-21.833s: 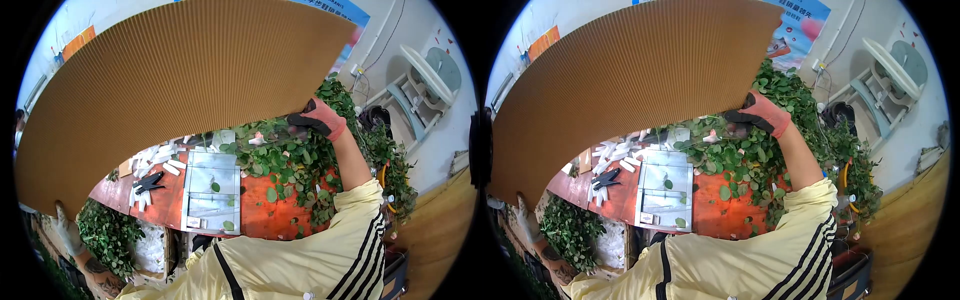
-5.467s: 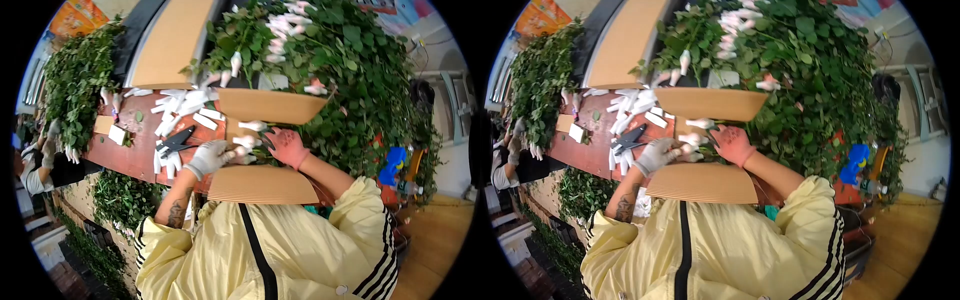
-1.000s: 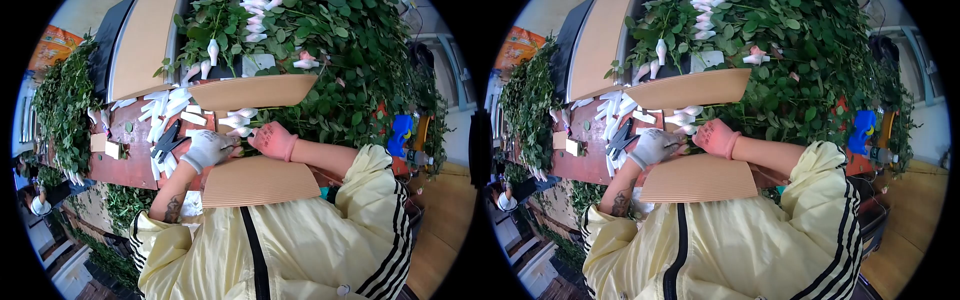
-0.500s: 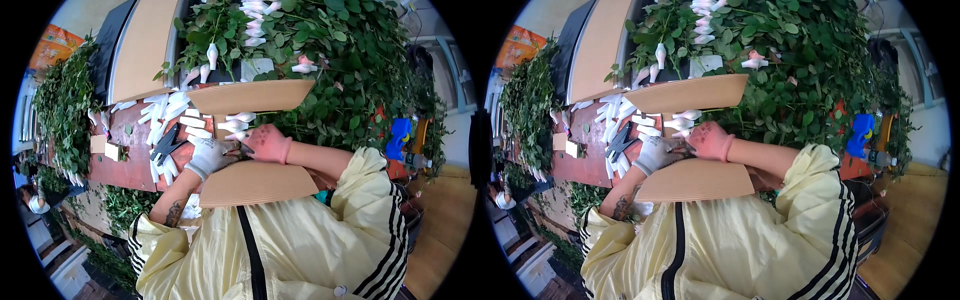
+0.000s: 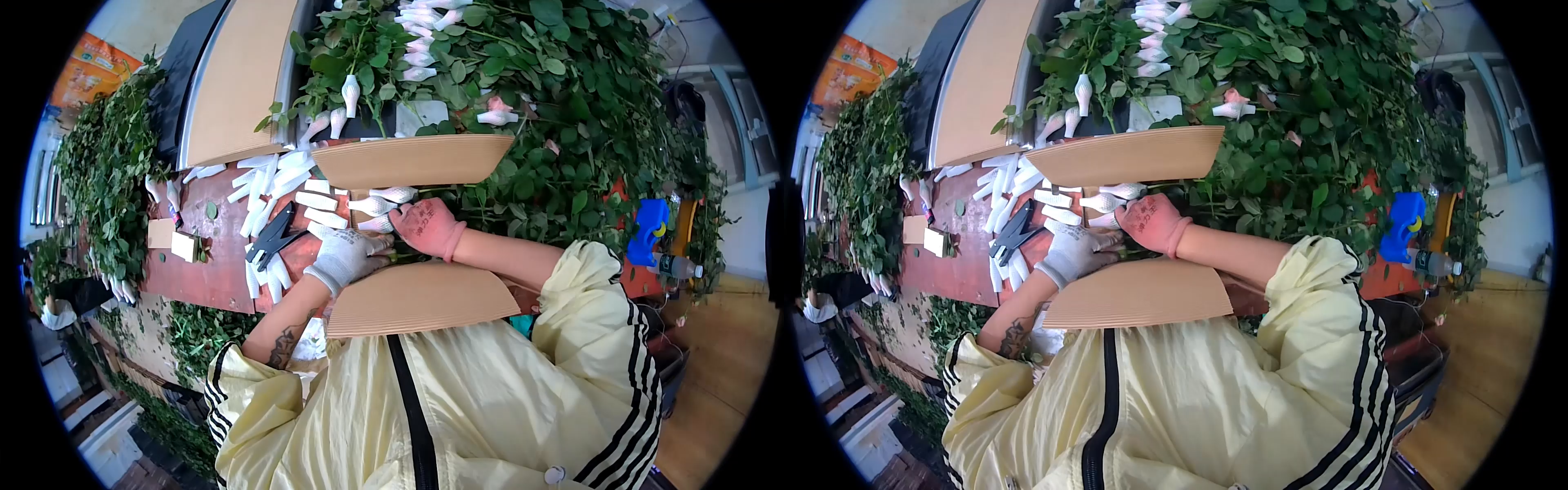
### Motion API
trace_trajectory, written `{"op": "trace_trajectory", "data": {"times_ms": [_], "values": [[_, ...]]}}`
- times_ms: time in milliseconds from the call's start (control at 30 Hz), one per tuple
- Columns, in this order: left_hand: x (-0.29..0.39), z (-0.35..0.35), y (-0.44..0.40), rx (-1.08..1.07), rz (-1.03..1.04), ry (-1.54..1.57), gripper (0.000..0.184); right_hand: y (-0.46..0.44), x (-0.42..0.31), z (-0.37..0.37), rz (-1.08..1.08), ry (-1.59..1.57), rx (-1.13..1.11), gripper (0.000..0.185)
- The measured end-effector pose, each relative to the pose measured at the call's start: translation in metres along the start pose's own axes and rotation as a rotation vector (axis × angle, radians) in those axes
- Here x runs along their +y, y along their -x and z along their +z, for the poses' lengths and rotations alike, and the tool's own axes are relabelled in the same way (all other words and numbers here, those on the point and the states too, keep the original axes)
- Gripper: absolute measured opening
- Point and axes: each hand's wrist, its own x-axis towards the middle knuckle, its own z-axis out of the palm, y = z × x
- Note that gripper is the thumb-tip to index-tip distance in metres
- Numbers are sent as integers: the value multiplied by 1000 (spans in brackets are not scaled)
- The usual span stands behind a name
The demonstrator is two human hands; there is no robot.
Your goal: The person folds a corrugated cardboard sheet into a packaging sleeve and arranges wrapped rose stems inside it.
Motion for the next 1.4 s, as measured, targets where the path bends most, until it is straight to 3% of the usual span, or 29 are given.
{"op": "trace_trajectory", "data": {"times_ms": [33, 167, 233, 267, 333, 433, 700, 800, 900, 1033, 1067, 1133, 1200, 1233, 1300, 1367, 1400], "values": [[-1, 0, -1, 86, 108, -5, 40, 2, 0, 1, 8, -2, 0, 13], [9, -19, 0, 59, 95, -40, 42, 10, 3, 7, -37, 32, 27, 17], [26, -42, 4, 225, -152, -94, 39, 16, 5, 12, -75, 45, 78, 22], [16, -35, 4, 324, -99, -164, 39, 18, 4, 14, -69, 41, 72, 22], [8, -30, -3, 333, -91, -242, 34, 17, 5, 16, -82, 57, 180, 18], [9, -32, -6, 328, -88, -286, 28, 13, 4, 19, -43, 39, 85, 19], [-15, -17, -7, 231, -59, -298, 20, 13, 6, 22, -35, 44, 143, 17], [-15, -33, 2, 364, 68, -298, 16, 13, 9, 21, -4, 0, 129, 16], [-34, -47, 21, 409, -92, -235, 15, 13, 9, 23, 47, -62, 124, 16], [-21, -93, 47, 281, -415, -227, 17, 16, 6, 12, -36, -4, 118, 18], [-2, -104, 45, 259, -310, -316, 17, 15, 5, 13, -25, -1, 114, 18], [6, -89, 34, 329, 65, -172, 17, 12, 4, 16, -28, 32, 96, 17], [30, -72, 15, 211, 215, -136, 25, 9, 4, 25, -38, 42, 122, 16], [25, -52, 9, 180, 234, -106, 29, 9, 5, 26, -19, 37, 147, 15], [14, -26, 0, -29, 212, -439, 32, 17, 6, 5, -75, 29, 166, 12], [9, -26, 2, 44, 176, -395, 33, 24, 8, -10, -7, -24, 215, 11], [8, -24, 5, 81, 162, -356, 34, 23, 14, 1, -10, 110, 311, 21]]}}
